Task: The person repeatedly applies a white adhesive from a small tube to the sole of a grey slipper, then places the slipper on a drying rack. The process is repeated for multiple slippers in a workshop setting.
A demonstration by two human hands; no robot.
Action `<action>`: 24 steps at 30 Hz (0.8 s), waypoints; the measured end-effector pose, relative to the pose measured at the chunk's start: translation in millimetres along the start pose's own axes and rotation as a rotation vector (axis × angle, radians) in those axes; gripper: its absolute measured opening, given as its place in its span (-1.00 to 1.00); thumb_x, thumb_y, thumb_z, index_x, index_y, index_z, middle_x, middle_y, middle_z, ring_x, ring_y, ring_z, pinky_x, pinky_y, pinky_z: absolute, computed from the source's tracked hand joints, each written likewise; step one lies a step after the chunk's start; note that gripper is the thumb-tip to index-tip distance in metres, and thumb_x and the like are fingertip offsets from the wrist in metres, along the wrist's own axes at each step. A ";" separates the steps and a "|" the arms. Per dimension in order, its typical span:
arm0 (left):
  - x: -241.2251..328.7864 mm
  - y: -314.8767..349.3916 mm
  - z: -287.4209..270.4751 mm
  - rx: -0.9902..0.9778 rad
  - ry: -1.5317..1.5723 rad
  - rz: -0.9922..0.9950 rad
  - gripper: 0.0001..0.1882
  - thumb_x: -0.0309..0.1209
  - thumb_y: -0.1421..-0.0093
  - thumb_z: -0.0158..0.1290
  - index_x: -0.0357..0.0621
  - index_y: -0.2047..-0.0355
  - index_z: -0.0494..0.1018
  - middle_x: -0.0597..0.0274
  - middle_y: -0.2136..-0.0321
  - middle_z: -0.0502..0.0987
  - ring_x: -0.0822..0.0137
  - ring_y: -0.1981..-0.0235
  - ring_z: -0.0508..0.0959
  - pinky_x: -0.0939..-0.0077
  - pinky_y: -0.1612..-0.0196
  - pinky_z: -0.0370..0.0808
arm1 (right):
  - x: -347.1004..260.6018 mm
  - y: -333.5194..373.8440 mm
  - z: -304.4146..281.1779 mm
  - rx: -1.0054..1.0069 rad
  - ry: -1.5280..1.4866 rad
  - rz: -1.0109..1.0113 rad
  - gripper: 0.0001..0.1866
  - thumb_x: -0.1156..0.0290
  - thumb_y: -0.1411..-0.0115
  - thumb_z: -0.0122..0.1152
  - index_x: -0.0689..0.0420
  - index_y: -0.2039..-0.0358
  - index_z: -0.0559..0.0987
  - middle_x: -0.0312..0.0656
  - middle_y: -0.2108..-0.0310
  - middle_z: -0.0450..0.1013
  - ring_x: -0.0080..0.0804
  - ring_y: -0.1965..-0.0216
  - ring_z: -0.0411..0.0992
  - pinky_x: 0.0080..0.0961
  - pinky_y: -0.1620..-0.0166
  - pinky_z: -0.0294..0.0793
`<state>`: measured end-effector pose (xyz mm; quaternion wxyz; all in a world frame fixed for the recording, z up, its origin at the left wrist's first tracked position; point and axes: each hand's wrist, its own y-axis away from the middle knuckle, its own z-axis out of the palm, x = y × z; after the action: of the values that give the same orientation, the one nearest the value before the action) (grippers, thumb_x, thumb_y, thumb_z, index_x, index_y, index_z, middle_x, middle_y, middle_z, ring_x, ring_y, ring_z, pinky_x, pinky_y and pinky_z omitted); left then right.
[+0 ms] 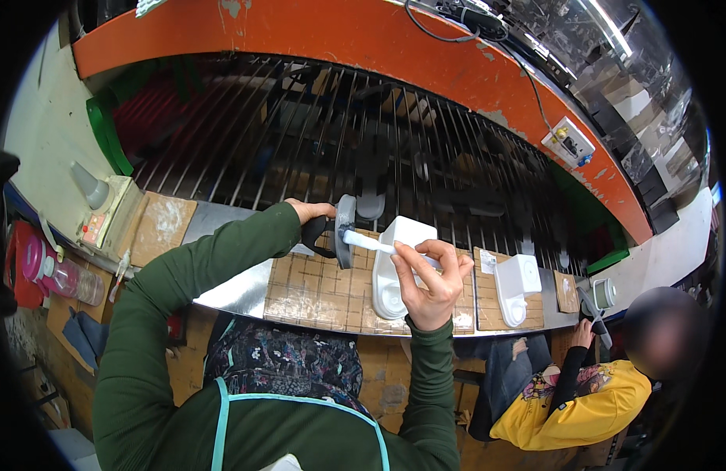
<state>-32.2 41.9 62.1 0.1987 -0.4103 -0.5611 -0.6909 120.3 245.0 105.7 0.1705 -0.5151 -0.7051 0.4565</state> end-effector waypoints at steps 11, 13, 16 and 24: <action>-17.8 -21.6 -4.1 -0.321 0.125 0.023 -0.58 -0.07 -0.13 0.10 -0.11 0.14 0.54 0.16 0.27 0.60 0.34 0.30 0.61 0.36 0.25 0.59 | 2.6 -7.0 -0.8 -0.009 0.014 -0.131 -0.67 0.46 0.18 0.49 -0.07 0.31 0.71 -0.38 0.41 0.45 -0.55 0.45 0.27 -0.44 0.22 0.03; -18.8 -22.4 -3.8 -0.323 0.147 -0.007 -0.58 -0.09 -0.24 0.03 -0.15 0.08 0.51 0.16 0.29 0.63 0.34 0.20 0.62 0.14 0.16 0.61 | 3.6 -7.6 -0.9 -0.011 0.024 -0.147 -0.66 0.46 0.19 0.49 -0.08 0.31 0.71 -0.38 0.41 0.45 -0.55 0.45 0.27 -0.44 0.22 0.02; -20.1 -19.4 -4.7 -0.322 0.156 0.019 -0.57 -0.07 -0.24 0.02 -0.15 0.09 0.51 0.15 0.26 0.62 0.33 0.18 0.62 0.16 0.15 0.61 | 4.4 -8.3 -1.2 -0.013 0.022 -0.174 -0.66 0.46 0.20 0.50 -0.09 0.31 0.71 -0.38 0.41 0.45 -0.56 0.46 0.27 -0.42 0.22 0.01; -20.1 -8.0 -6.2 -0.271 0.246 0.017 -0.60 -0.15 -0.20 0.08 -0.19 0.10 0.50 0.08 0.21 0.59 0.31 0.24 0.63 0.30 0.27 0.65 | 8.6 -9.5 -4.7 -0.047 0.020 -0.237 -0.65 0.43 0.22 0.51 -0.13 0.32 0.71 -0.39 0.42 0.45 -0.56 0.47 0.27 -0.40 0.21 0.01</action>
<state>-28.4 34.7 41.1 0.2143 -0.3504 -0.4310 -0.8034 114.7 254.3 114.0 0.2182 -0.4367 -0.7696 0.4116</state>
